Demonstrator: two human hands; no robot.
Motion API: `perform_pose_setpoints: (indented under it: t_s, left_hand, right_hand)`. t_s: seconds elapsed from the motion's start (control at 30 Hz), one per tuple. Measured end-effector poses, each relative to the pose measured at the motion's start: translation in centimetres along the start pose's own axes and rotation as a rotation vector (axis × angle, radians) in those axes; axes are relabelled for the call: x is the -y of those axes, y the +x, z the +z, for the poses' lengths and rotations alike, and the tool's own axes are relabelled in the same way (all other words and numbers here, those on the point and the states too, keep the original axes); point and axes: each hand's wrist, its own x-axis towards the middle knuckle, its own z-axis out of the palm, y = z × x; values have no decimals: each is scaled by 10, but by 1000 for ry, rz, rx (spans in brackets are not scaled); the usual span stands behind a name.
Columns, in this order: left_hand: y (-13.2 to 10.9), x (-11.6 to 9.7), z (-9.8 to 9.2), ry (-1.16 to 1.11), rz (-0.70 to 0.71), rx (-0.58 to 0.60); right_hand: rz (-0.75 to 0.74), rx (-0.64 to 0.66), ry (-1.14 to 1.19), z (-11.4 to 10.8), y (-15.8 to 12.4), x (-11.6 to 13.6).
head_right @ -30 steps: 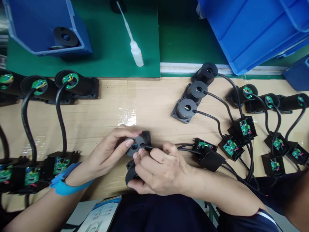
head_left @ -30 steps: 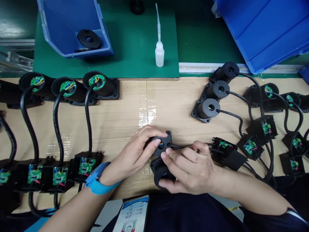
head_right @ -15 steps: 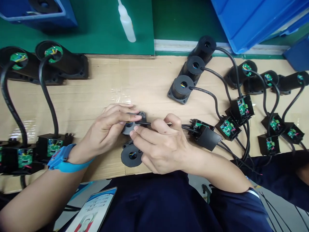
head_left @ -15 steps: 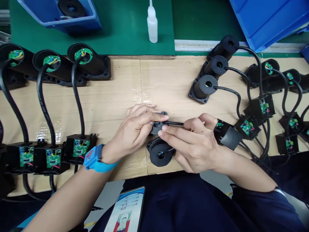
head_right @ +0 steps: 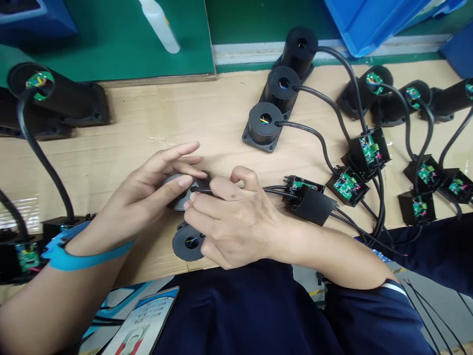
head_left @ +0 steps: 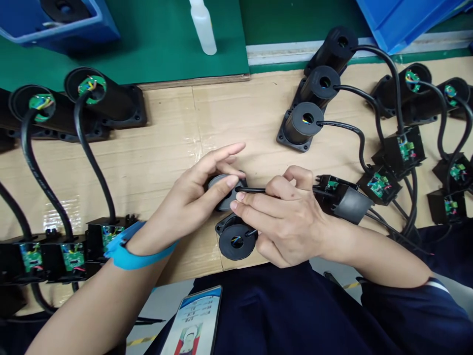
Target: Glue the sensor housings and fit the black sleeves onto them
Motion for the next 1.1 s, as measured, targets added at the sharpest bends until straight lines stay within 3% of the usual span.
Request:
perform_pose_setpoints:
  t_s: [0.2,0.43,0.6,0.73,0.8,0.87,1.0,1.1]
  left_hand:
    - [10,-3,5,4,-13,10]
    - [4,1,-1,-73,-56,24]
    - [-6,5,-6,-168,-95,-93]
    - [-19,3,-4,-13,92,-354]
    - [-25,4,-5,106,245,-379]
    - [-29,7,-5,221,323,-323]
    - [-34,6,-6,434,317,-242]
    - [-37,-4,-9,417,192,-323]
  right_hand:
    - [6,-13,21,2,-2,1]
    - [-5,-50,-15,6,-2,6]
    - [19,-79,-7,7,-2,10]
    - [33,-100,11,9,0,12]
    - [39,-115,17,10,0,13]
    - [48,-116,13,12,0,13]
    - [54,-120,12,13,-1,12]
    - [47,-110,16,13,-1,12]
